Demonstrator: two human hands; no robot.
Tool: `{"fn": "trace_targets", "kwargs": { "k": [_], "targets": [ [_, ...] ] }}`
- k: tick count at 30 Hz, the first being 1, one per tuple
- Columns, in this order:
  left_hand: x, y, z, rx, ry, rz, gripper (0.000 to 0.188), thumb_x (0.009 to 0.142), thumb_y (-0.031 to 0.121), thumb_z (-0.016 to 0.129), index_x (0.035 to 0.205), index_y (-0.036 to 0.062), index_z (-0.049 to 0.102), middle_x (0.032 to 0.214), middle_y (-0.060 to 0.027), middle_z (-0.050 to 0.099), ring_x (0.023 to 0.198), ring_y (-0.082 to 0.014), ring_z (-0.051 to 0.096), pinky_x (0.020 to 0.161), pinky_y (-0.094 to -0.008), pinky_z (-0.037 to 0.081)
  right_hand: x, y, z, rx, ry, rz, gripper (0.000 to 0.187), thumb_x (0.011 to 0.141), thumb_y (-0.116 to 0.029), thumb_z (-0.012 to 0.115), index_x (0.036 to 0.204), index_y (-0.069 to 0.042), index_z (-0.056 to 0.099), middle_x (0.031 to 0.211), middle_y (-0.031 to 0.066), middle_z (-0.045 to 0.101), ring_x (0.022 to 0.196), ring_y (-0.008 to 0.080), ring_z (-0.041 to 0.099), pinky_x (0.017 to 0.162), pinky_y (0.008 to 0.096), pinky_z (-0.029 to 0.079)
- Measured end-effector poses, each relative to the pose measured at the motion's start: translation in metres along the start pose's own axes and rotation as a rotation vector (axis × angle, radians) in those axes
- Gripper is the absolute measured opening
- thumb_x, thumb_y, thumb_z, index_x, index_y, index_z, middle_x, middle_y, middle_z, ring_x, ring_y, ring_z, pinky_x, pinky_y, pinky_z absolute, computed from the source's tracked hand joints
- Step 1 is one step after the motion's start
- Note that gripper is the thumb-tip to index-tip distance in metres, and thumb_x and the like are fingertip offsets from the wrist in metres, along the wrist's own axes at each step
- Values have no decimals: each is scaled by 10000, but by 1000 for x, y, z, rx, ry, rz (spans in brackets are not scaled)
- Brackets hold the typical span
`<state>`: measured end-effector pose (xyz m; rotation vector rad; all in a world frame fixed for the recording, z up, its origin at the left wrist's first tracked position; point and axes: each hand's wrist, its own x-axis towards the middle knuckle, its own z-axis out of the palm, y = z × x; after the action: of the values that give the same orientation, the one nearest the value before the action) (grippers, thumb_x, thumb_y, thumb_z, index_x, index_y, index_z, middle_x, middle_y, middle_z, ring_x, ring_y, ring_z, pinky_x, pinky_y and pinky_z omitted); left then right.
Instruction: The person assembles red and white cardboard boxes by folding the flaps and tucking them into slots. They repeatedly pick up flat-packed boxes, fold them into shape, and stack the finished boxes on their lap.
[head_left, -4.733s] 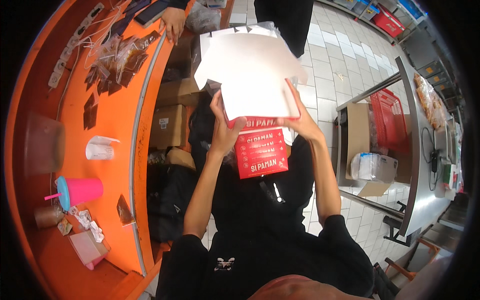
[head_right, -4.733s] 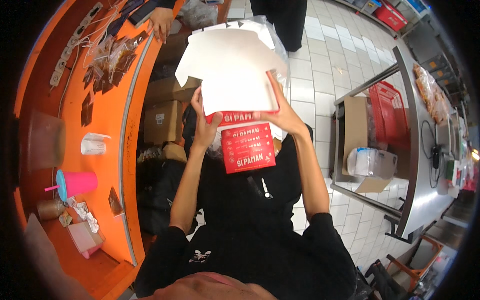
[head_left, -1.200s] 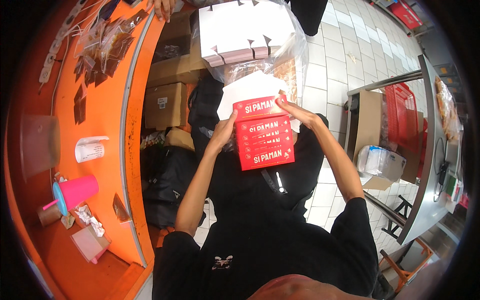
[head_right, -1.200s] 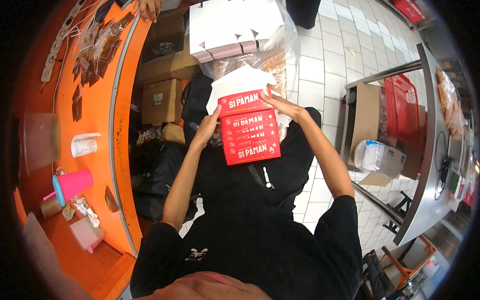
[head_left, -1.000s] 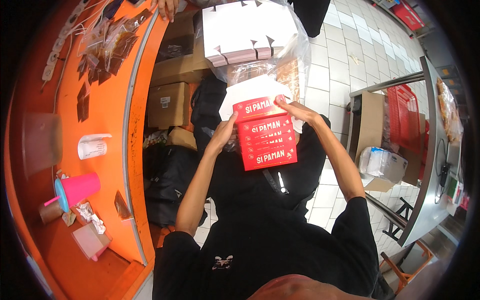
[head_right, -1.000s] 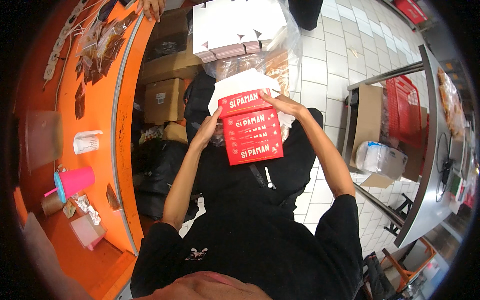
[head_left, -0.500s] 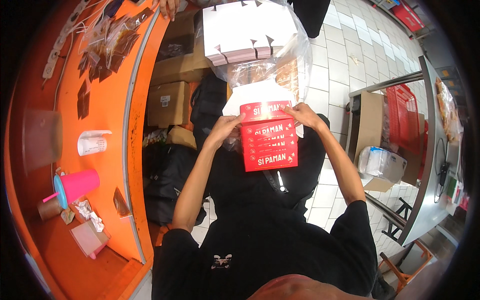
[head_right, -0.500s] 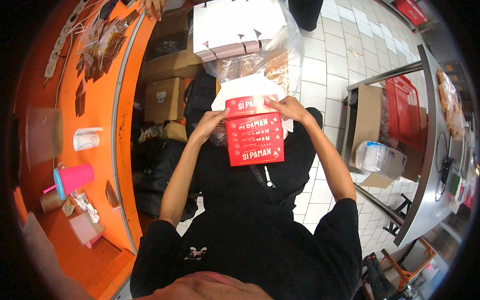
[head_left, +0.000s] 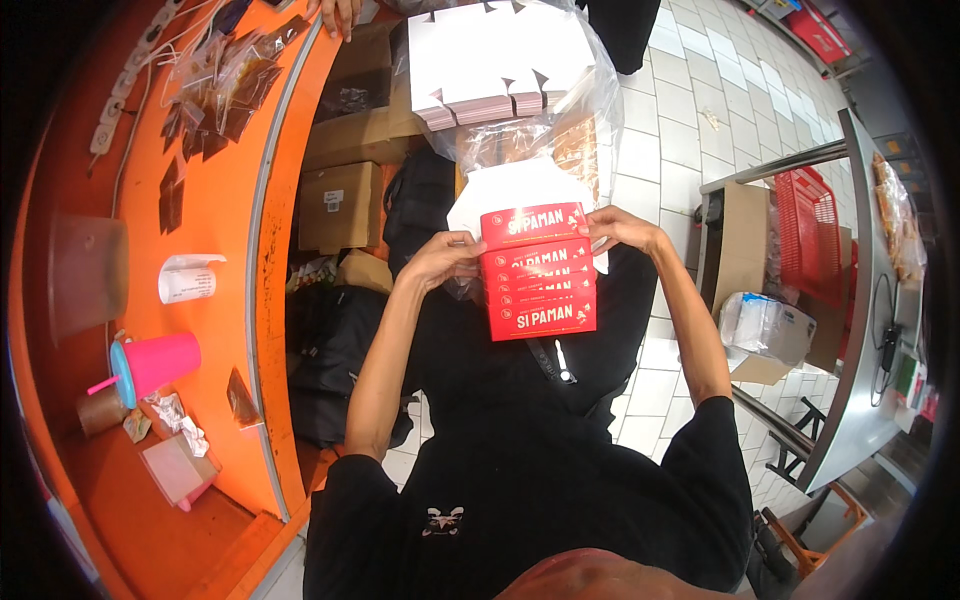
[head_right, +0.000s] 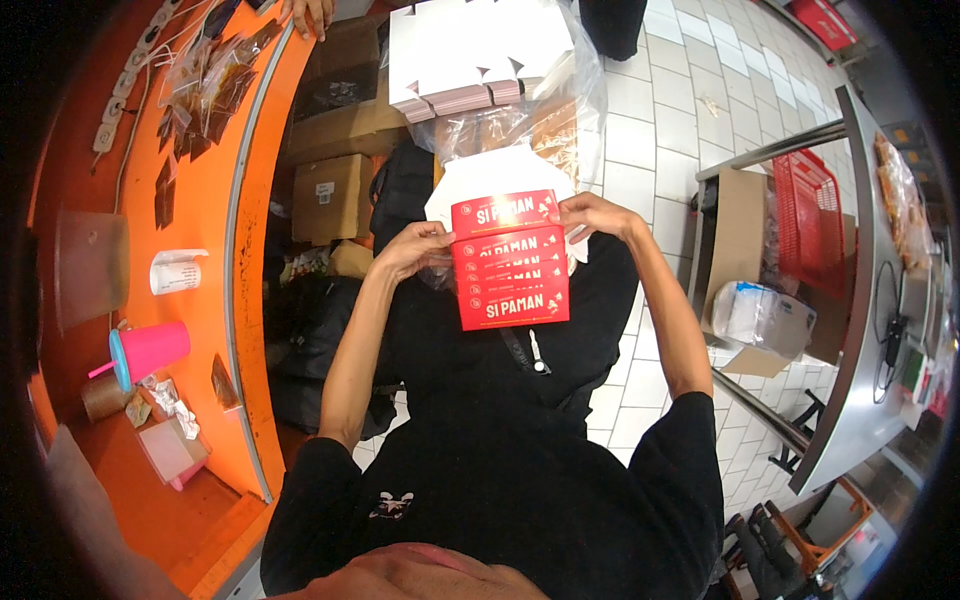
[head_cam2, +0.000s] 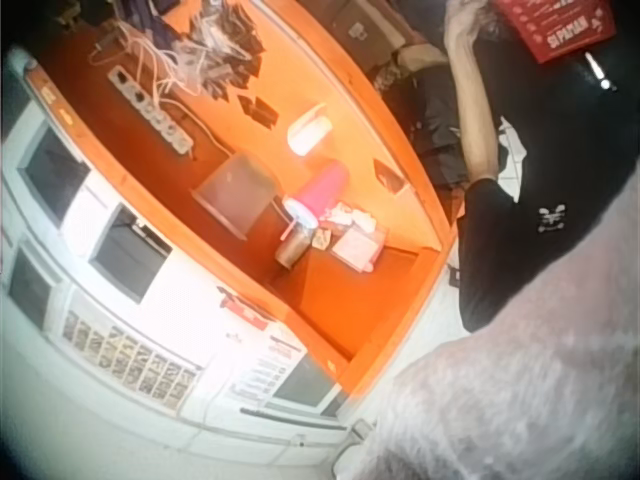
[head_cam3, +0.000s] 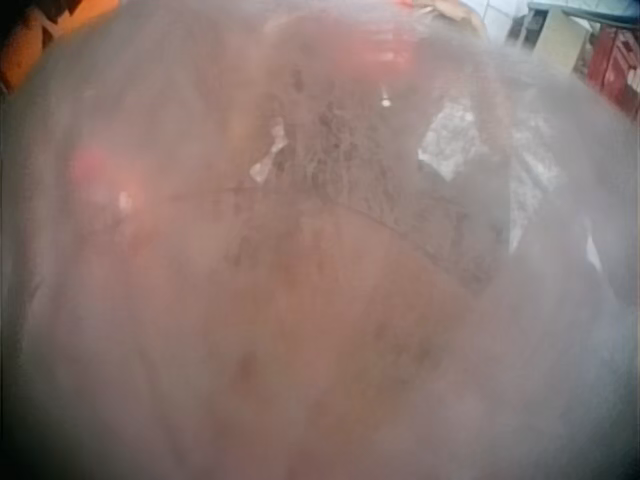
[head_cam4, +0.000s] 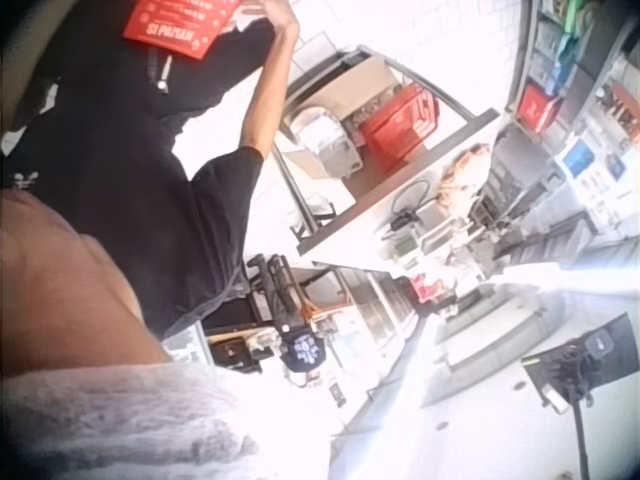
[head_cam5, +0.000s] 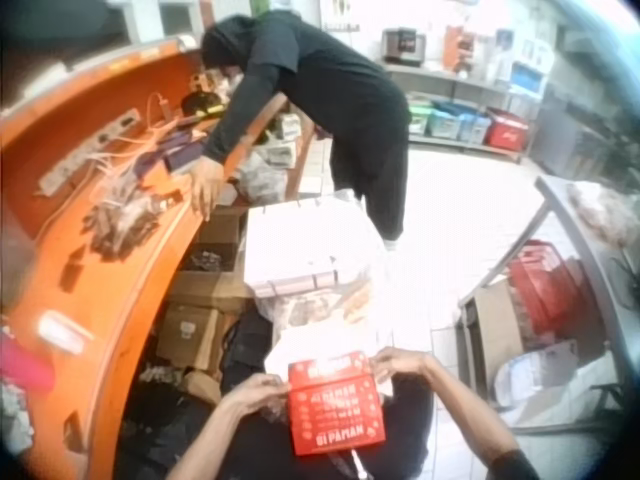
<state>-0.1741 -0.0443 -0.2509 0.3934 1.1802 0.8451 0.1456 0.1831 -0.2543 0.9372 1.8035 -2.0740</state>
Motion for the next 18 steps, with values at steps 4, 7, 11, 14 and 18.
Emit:
{"fn": "trace_targets", "kwargs": {
  "k": [4,7,11,14,18],
  "targets": [
    [-2,3,-1,8,-18,-14,212,923,198,775,823,88,624,920,-35,700,874,-158,712,833,-389,618,-2,-4,-3,30,-44,18,442,922,-385,758,658,-127,515,807,-18,622,884,116,619,823,398,606],
    [5,-2,-10,-18,-74,-52,176,917,173,777,929,77,629,961,-56,718,933,-184,719,863,-408,610,-1,-8,-3,27,-89,22,470,913,-378,771,625,-143,482,791,-34,611,882,106,612,822,402,601],
    [-4,10,8,-6,21,-10,372,907,156,783,1218,68,598,1040,-94,732,979,-200,719,872,-411,598,-2,-10,-8,9,-124,45,380,898,-377,784,676,-117,618,877,-3,687,942,126,647,824,408,611],
    [-9,12,14,19,14,19,522,898,169,795,1356,87,558,1093,-130,729,947,-203,728,833,-379,598,-3,-12,-11,-15,-161,71,345,885,-397,793,787,-74,725,967,53,729,1007,176,666,830,415,617],
    [-2,6,2,64,24,-9,596,912,223,787,1438,106,533,1140,-138,730,959,-206,727,864,-372,596,2,-13,-10,-15,-89,153,415,842,-448,820,904,-42,763,1075,114,726,1090,226,649,834,421,619]
  ]
}}
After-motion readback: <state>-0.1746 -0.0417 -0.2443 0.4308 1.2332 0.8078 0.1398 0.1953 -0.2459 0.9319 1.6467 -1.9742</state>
